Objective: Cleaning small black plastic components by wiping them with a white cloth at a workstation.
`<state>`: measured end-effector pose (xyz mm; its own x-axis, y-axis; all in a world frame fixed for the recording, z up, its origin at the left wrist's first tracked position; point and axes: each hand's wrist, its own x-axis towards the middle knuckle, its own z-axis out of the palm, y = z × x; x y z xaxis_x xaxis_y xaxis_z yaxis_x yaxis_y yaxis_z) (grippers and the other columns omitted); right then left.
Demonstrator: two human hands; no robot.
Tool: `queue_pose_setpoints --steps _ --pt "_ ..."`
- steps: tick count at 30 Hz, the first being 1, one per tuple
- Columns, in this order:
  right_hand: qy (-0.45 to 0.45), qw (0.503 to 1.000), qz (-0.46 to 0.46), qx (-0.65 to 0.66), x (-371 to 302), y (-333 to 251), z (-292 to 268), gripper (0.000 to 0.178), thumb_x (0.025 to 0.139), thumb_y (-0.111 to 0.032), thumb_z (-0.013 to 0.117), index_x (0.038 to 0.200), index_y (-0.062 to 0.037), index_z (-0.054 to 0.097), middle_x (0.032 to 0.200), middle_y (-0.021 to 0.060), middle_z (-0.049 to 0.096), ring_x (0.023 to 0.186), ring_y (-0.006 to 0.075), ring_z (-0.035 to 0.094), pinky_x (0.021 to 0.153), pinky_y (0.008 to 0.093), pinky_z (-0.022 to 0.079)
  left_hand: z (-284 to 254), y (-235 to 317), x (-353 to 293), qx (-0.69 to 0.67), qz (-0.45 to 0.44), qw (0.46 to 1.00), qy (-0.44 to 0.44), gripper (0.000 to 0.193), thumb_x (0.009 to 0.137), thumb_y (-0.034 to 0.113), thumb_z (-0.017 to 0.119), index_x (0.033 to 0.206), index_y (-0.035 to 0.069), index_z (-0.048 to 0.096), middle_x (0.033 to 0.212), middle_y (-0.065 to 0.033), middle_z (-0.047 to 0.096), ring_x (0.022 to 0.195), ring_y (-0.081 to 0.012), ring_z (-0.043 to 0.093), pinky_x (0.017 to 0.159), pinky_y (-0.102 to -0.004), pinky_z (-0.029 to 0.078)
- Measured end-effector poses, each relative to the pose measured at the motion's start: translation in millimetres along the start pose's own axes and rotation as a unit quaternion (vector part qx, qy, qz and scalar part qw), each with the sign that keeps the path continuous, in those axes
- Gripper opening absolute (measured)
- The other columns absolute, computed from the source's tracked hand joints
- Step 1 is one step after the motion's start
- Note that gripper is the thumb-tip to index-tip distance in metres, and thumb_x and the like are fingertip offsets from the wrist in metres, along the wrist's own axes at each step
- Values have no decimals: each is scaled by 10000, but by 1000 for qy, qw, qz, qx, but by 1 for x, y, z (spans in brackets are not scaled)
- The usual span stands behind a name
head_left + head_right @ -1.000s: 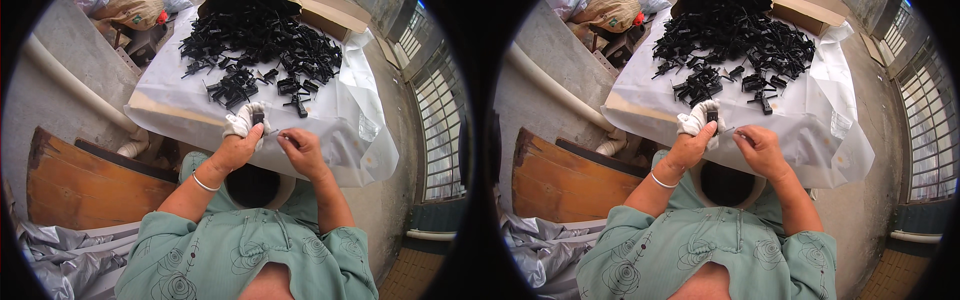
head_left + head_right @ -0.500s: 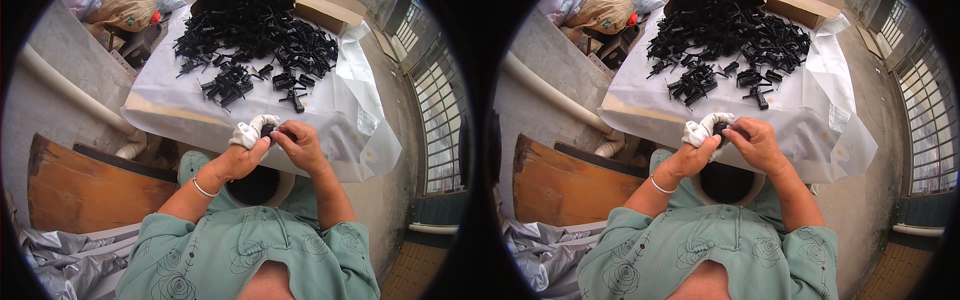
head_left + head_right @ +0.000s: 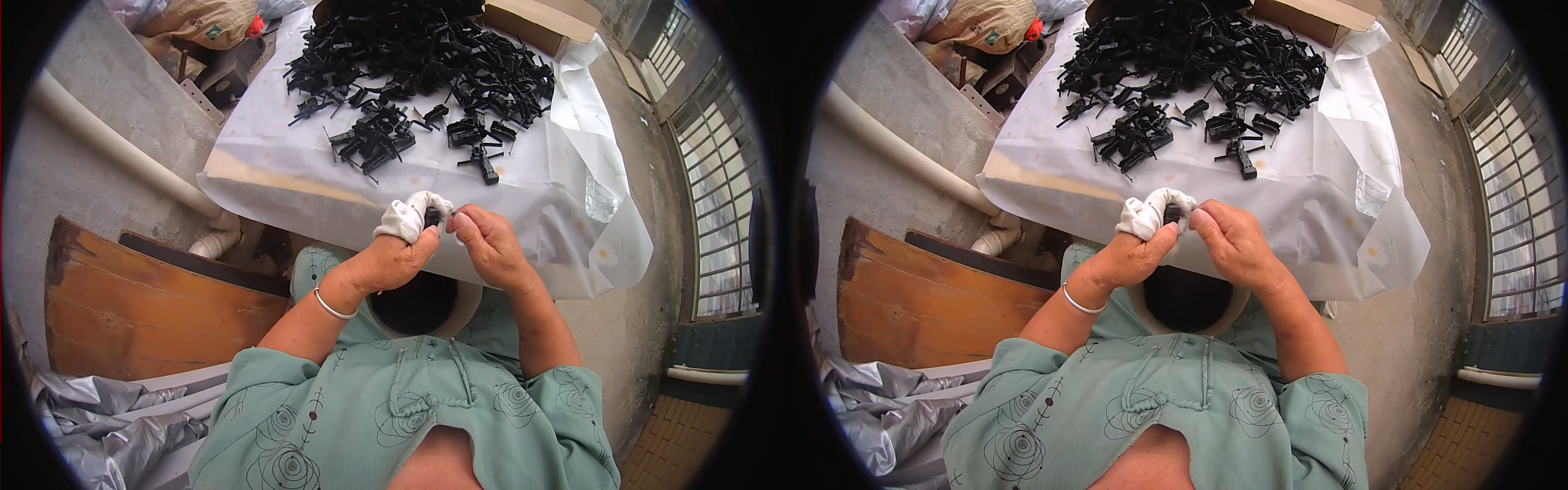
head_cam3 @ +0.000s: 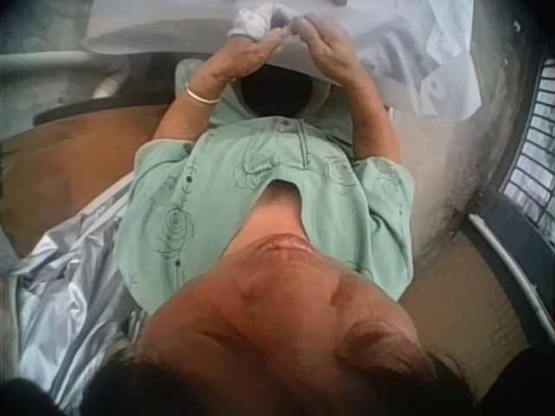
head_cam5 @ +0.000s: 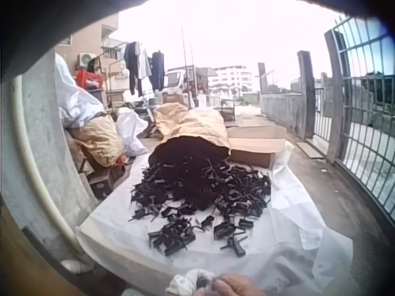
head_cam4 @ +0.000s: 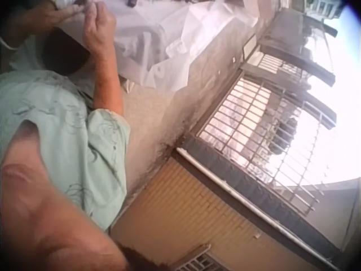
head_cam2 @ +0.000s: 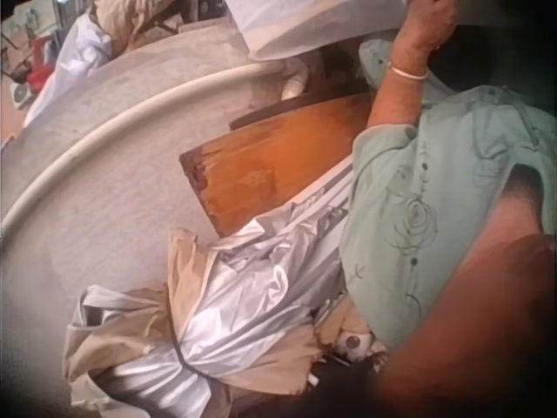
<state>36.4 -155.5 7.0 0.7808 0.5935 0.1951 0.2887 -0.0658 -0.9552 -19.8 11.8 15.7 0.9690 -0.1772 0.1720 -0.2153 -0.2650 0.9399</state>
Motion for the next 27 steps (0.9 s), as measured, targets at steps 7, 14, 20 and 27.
queue_pose_setpoints --steps 7,14,20,27 --pt "-17 998 -29 -47 0 -1 3 185 874 -158 554 790 6 576 619 23 515 569 83 435 522 255 385 6 -5 -1 -65 26 997 11 292 820 87 446 1100 4 458 916 -78 526 842 -148 481 798 -275 413" --pt "7 1000 18 -13 0 3 6 195 873 -158 562 770 7 570 601 3 493 564 66 400 500 245 362 5 -4 -2 -1 26 1000 6 314 824 82 424 1127 5 447 921 -75 525 845 -135 481 780 -256 414" --pt "-52 998 -12 -31 -3 9 3 274 931 -195 476 743 -3 532 620 -24 436 596 71 376 537 233 350 9 -6 -3 -93 -33 995 33 258 809 73 426 1054 -4 450 878 -78 520 794 -136 484 738 -274 436" --pt "-56 998 33 13 -3 10 14 266 932 -166 458 729 -1 503 609 -2 425 594 90 366 542 243 362 19 -8 0 82 38 994 62 252 787 80 439 1019 -20 442 827 -168 540 740 -290 537 682 -345 448"
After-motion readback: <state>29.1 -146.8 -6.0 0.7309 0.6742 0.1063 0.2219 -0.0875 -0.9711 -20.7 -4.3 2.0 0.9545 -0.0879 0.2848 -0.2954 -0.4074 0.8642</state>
